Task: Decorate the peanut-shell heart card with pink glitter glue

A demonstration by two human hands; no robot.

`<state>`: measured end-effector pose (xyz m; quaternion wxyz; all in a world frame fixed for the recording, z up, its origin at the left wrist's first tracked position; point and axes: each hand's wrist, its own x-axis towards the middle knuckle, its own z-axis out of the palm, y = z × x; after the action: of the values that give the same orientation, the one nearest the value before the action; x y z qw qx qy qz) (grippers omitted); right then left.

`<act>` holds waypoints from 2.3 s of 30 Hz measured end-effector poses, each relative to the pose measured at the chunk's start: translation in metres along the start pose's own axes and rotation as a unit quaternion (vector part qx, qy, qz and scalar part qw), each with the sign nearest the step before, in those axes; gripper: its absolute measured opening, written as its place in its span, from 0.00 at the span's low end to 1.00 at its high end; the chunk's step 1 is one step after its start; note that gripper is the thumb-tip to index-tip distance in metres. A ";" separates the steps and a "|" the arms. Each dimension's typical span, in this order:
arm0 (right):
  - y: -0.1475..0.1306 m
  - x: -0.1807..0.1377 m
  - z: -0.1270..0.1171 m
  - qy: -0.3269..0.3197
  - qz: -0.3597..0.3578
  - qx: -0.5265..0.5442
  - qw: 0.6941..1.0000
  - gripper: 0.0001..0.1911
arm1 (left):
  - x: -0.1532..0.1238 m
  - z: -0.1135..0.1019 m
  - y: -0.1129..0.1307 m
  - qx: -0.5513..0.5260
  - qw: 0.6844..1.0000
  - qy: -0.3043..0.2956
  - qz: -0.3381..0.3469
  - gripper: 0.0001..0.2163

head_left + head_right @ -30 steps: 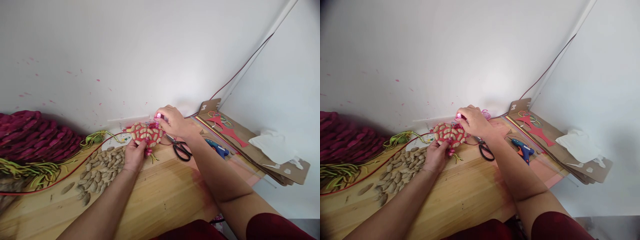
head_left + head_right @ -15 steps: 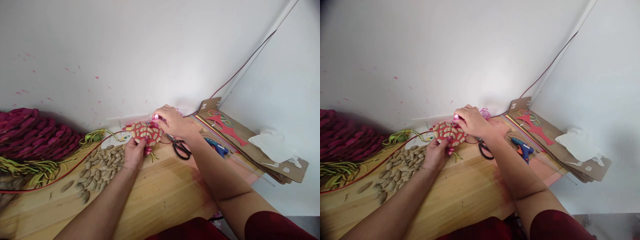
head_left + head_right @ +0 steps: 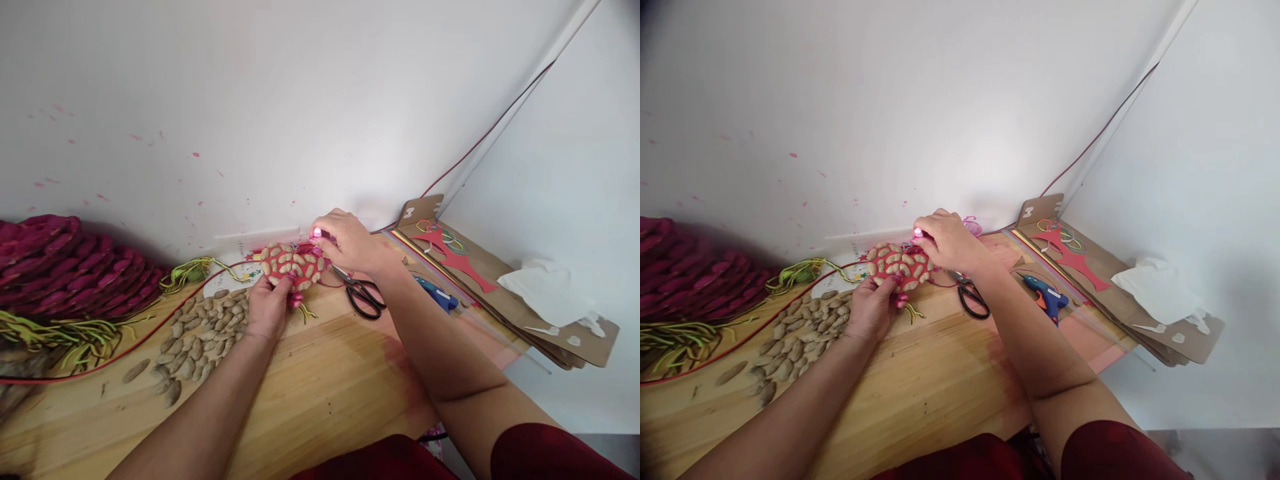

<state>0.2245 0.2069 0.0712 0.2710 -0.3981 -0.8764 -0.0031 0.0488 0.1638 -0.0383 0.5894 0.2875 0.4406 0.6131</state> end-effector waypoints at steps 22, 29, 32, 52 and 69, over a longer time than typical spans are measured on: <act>0.005 -0.001 0.000 0.033 -0.012 0.025 0.999 0.08 | -0.001 0.001 0.003 -0.016 1.000 0.003 -0.008 0.21; 0.004 -0.001 -0.003 0.032 -0.011 0.036 0.999 0.08 | -0.002 0.001 0.004 -0.016 1.000 0.004 -0.012 0.22; 0.005 -0.001 -0.005 0.026 -0.001 0.038 0.999 0.07 | -0.002 0.001 0.005 -0.015 1.000 0.010 -0.013 0.23; 0.005 -0.001 -0.002 0.042 -0.003 0.049 0.998 0.08 | -0.003 0.002 0.007 -0.031 0.999 0.020 -0.012 0.22; 0.004 -0.002 -0.015 0.108 0.009 0.078 0.991 0.08 | -0.004 0.003 0.011 -0.105 0.994 0.012 -0.012 0.25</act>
<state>0.2358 0.2050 0.0820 0.3943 -0.3809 -0.8359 0.0246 0.0466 0.1611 -0.0265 0.6185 0.2115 0.3841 0.6520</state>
